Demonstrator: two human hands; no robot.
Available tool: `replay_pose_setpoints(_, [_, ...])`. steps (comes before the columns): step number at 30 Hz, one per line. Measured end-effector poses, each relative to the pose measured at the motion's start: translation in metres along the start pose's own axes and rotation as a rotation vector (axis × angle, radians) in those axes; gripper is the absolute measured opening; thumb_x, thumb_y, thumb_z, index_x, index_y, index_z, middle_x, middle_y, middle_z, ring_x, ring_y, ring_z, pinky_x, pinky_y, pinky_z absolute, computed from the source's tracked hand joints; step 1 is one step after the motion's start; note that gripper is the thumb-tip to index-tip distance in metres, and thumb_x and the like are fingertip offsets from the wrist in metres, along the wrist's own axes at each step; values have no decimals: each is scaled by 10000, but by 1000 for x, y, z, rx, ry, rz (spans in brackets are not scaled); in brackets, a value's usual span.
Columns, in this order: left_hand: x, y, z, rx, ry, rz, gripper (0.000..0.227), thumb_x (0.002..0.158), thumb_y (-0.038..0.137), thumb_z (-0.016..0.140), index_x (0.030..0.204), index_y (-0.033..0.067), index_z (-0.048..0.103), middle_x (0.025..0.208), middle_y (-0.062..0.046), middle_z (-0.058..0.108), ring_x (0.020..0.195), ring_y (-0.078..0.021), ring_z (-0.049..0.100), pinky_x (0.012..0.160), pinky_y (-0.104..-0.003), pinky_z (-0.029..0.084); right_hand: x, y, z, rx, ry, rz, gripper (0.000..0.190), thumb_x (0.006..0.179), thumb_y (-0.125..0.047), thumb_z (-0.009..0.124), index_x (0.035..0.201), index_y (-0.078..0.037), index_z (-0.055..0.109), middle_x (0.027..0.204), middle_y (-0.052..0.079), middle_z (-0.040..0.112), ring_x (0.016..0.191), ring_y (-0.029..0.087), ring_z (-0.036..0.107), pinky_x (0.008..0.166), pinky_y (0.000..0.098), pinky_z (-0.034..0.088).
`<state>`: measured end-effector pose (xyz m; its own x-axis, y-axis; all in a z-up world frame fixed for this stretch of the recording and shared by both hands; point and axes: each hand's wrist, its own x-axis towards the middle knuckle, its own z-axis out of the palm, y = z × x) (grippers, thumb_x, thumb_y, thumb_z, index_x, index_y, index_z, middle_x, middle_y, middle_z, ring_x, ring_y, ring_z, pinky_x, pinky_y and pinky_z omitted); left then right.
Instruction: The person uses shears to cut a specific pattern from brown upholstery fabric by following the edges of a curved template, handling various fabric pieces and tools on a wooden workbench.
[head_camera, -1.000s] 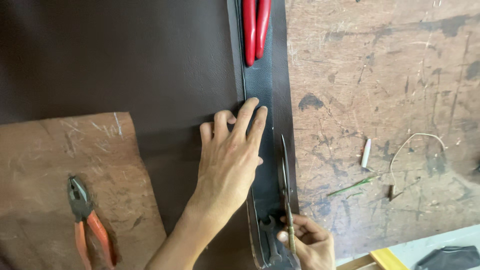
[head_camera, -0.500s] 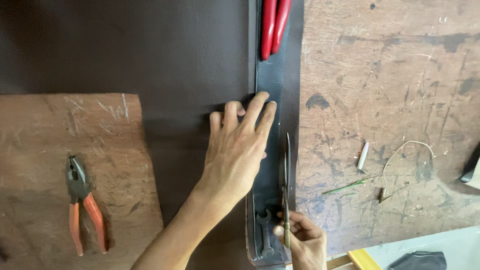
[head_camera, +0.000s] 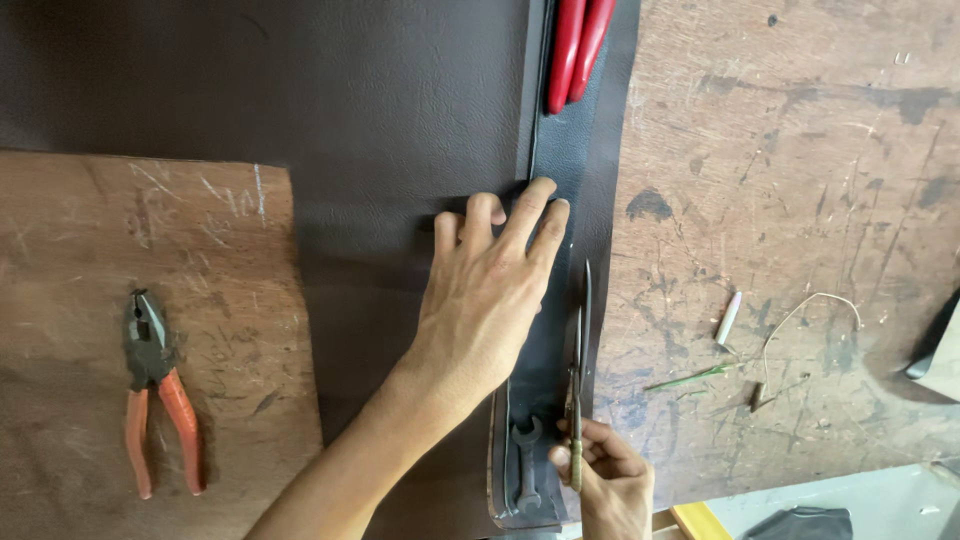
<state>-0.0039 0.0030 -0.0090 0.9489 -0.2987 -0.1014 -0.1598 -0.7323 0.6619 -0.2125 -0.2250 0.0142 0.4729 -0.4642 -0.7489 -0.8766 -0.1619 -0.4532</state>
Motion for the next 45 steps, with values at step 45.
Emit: replay_pose_setpoints(45, [9,0,-12,-128,-161,-52,831,666,116,863,1419,9,528,1493,-88,432,1128,-318,500,900,-493,415,49,-27,15,80,-54,-46,385,706,-43,876,1054,84,774,628,71,653,530,132,582,502,274,462])
